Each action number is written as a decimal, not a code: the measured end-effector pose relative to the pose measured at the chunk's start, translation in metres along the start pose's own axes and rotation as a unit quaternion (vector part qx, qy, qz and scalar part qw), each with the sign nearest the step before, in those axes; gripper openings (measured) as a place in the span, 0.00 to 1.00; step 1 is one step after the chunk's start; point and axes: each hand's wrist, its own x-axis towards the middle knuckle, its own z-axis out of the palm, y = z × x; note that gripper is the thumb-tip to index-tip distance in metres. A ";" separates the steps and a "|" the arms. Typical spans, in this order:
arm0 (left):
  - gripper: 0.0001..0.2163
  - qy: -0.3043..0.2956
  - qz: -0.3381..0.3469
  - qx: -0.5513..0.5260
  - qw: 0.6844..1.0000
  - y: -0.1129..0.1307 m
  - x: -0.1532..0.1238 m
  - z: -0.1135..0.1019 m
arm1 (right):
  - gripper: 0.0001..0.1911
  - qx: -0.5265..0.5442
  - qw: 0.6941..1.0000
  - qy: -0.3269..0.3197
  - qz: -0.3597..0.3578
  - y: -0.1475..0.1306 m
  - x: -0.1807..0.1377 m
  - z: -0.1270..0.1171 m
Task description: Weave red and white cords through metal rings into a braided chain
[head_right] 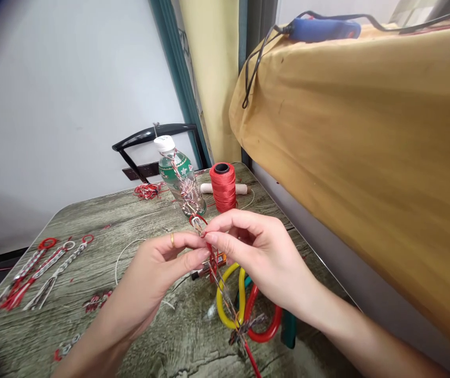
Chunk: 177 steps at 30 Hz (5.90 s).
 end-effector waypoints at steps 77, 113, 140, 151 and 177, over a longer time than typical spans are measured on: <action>0.13 0.282 -0.021 0.220 0.934 -0.015 -0.031 -0.038 | 0.11 -0.155 0.986 -0.026 0.058 0.016 0.009 -0.048; 0.03 0.171 0.064 -0.036 0.983 -0.026 -0.069 0.002 | 0.07 0.031 0.954 -0.218 0.204 -0.018 -0.027 0.030; 0.04 0.213 -0.012 0.341 0.916 -0.078 -0.105 -0.116 | 0.04 -0.038 0.968 -0.195 0.150 -0.022 -0.021 0.018; 0.04 0.038 -0.007 -0.294 0.955 -0.014 -0.054 -0.011 | 0.03 0.121 0.954 -0.219 0.165 -0.028 -0.022 0.012; 0.05 0.042 -0.026 -0.295 0.954 -0.002 -0.042 -0.005 | 0.07 0.107 0.957 -0.188 0.194 -0.018 -0.014 0.004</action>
